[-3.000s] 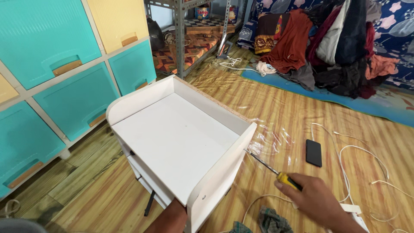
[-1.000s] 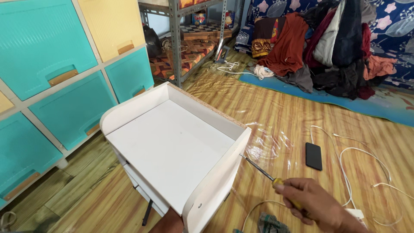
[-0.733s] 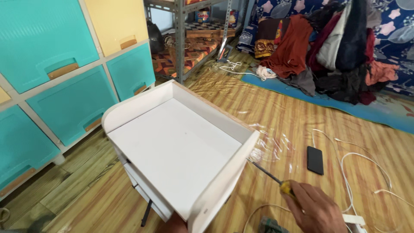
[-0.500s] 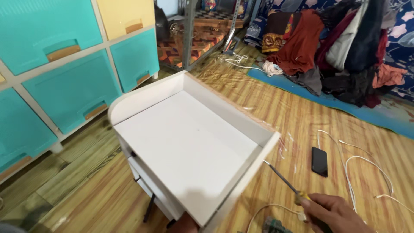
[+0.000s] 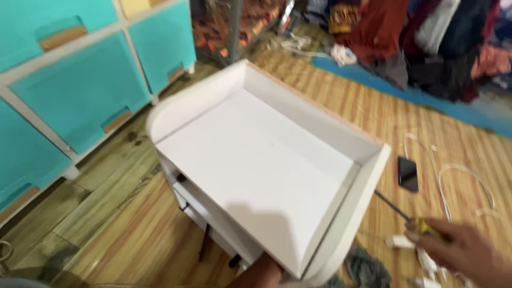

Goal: The person assembles a white wooden cabinet by screwing side panels to the frame using a screwdriver. They rotate the cabinet to access different screw holes and tighten fasteners on multiple sides.

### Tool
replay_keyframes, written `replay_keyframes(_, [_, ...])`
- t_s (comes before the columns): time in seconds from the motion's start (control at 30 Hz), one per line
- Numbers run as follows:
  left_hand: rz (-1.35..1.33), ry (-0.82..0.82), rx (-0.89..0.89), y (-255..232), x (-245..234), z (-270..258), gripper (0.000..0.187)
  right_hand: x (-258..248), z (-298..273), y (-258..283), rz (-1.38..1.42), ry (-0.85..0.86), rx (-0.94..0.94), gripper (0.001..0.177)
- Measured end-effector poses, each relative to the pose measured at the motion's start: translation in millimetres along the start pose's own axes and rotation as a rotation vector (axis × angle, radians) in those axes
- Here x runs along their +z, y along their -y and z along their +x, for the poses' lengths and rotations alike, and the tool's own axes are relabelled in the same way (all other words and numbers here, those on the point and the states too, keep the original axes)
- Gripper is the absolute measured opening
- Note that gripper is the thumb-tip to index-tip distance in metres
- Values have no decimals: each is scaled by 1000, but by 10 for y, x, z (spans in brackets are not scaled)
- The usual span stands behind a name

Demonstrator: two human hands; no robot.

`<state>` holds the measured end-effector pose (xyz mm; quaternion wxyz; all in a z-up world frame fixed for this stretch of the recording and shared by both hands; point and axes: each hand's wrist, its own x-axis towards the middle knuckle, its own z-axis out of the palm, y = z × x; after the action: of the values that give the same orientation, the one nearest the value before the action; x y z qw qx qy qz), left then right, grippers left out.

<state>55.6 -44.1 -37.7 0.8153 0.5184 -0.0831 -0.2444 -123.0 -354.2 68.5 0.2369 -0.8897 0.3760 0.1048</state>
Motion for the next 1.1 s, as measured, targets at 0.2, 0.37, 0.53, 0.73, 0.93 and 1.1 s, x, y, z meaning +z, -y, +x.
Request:
replay_keyframes(0.2, [21,29,22,18,97,-30,35,-2,-55,90,209,-95,-196,48])
replay_keyframes(0.37, [47,48,30,39,155,-165,35,109,-363,267,-215,-574,-662,40])
replay_keyframes(0.53, [84,48,30,118,164,-197,35,284,-450,377,-383,-743,-714,46])
replay_keyframes(0.73, [504,-18,-116,-137,-167,-572,35,309,-583,406,-209,-744,-724,39])
replay_keyframes(0.93, [800,-299,-370,-959,-169,-1043,32,277,-830,514,-322,-729,-649,32])
replay_keyframes(1.1, [597,-688,286,-1362,-17,-1446,28,150,-1056,676,-428,-702,-526,33])
